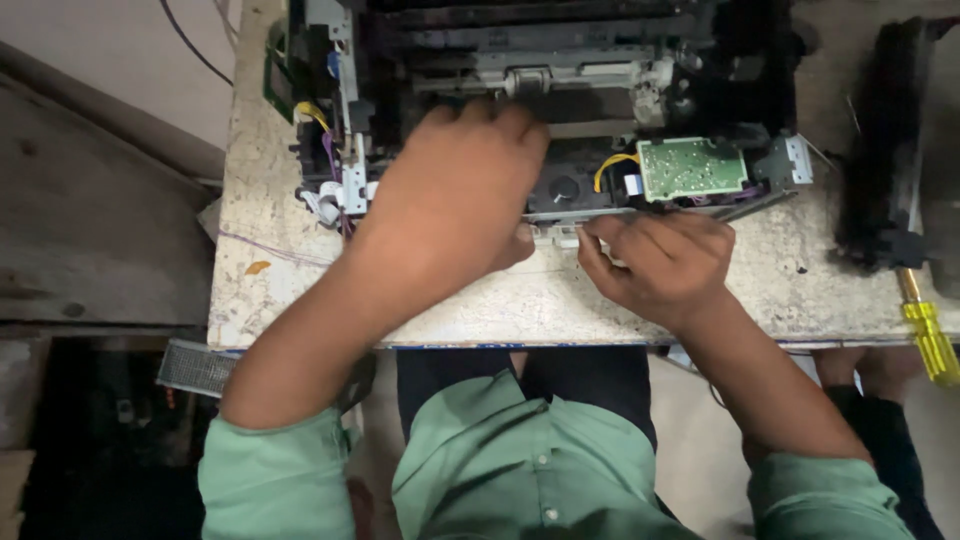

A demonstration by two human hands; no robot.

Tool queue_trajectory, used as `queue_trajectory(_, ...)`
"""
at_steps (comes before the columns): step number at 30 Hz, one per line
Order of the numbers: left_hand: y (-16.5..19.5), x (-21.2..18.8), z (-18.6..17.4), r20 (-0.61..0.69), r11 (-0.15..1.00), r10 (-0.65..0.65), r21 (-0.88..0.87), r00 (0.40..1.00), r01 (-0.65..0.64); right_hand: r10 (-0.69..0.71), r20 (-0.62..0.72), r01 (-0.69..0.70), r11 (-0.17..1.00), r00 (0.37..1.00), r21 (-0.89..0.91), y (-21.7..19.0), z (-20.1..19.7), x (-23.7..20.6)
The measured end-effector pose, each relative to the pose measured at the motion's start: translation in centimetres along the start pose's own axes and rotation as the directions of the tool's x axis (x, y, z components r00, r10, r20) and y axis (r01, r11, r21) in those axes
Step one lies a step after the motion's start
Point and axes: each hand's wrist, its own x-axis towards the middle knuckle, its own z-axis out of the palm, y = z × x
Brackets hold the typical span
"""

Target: The person disassembles a printer by removing a black plastic housing and a toner cartridge. They then reassemble the unit by inserting the cartridge and reattaching the housing, using both hands to align and secure the parts.

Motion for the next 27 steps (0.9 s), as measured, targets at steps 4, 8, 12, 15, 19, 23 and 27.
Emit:
queue_trajectory(4,0.0,0.2,0.1,0.019,1.0,-0.007,-0.023,1.0,0.008,0.037,-0.027,-0.036,0.999,0.999,0.034,-0.1,0.2,0.0)
queue_trajectory(8,-0.3,0.1,0.0,-0.017,0.998,0.017,-0.064,1.0,-0.018,0.064,-0.008,-0.064,0.997,0.998,0.033,-0.2,0.2,-0.2)
queue_trajectory(12,-0.4,0.1,0.0,-0.026,0.996,0.026,-0.087,0.999,-0.028,0.065,-0.002,-0.064,0.998,0.998,0.019,-0.2,0.2,-0.2)
queue_trajectory(15,-0.3,0.0,0.0,-0.029,0.994,0.016,-0.108,0.999,-0.019,0.071,-0.004,-0.07,0.997,0.997,0.024,-0.2,0.4,-0.3)
queue_trajectory(19,0.1,0.2,0.0,0.002,0.996,-0.028,-0.09,1.0,0.028,0.063,-0.023,-0.063,0.998,0.998,0.012,0.1,0.5,-0.7)
queue_trajectory(23,0.2,0.1,-0.1,-0.033,0.997,-0.015,-0.07,0.999,0.012,-0.004,-0.039,0.003,0.999,0.999,-0.032,0.5,0.8,-1.0)
queue_trajectory(27,0.1,0.1,0.0,-0.023,0.995,-0.018,-0.094,1.0,0.016,-0.044,-0.042,0.042,0.998,0.998,-0.046,0.9,0.9,-1.2)
